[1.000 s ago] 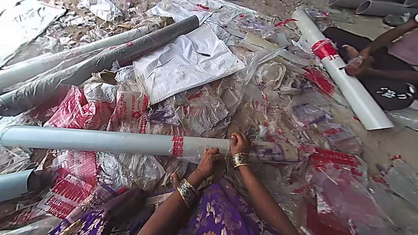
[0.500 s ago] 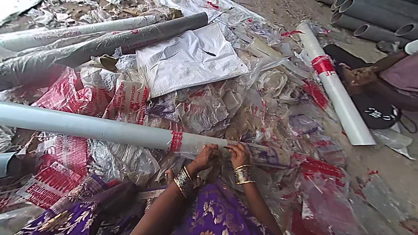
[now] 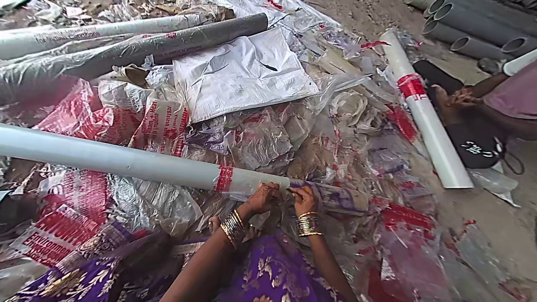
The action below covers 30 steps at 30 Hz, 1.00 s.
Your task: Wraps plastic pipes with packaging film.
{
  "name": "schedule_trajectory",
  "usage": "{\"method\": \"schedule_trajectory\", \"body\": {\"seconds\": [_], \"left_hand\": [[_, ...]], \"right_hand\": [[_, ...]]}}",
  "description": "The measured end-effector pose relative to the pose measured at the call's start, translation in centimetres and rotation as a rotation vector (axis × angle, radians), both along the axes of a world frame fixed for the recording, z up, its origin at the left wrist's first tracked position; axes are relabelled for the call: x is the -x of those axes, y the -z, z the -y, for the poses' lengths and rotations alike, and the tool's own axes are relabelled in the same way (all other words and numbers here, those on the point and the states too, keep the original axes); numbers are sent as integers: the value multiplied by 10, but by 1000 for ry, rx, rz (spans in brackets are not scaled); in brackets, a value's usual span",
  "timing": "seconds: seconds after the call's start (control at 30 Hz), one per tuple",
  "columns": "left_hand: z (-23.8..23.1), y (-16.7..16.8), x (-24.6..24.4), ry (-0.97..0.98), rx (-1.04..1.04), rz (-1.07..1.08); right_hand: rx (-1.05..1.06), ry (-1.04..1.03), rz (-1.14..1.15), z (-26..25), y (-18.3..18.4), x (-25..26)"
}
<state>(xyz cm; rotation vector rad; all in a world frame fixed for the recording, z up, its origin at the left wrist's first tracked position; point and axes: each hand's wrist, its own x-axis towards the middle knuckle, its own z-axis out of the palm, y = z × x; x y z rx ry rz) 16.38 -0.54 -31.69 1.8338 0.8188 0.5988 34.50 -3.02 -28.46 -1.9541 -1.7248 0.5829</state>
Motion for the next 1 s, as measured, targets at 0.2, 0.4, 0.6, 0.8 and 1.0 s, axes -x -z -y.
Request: {"method": "schedule_trajectory", "body": {"seconds": [0.2,0.4,0.6,0.8,1.0], "left_hand": [[-5,3,3,61,-25,17],[-13,3,5,84,-21,52],[-20,4,7,102,9,94],[-33,-2,5,116,18,30],[-14,-12,-9,-71,-39,-134]], "right_hand": [[199,45,47,24,3,-12],[55,51,-26,4,-10,2],[217,103,68,30,-1,0],[-232,160,92,-4,3,-7],[-435,-22,314,-44,59,-16]]}}
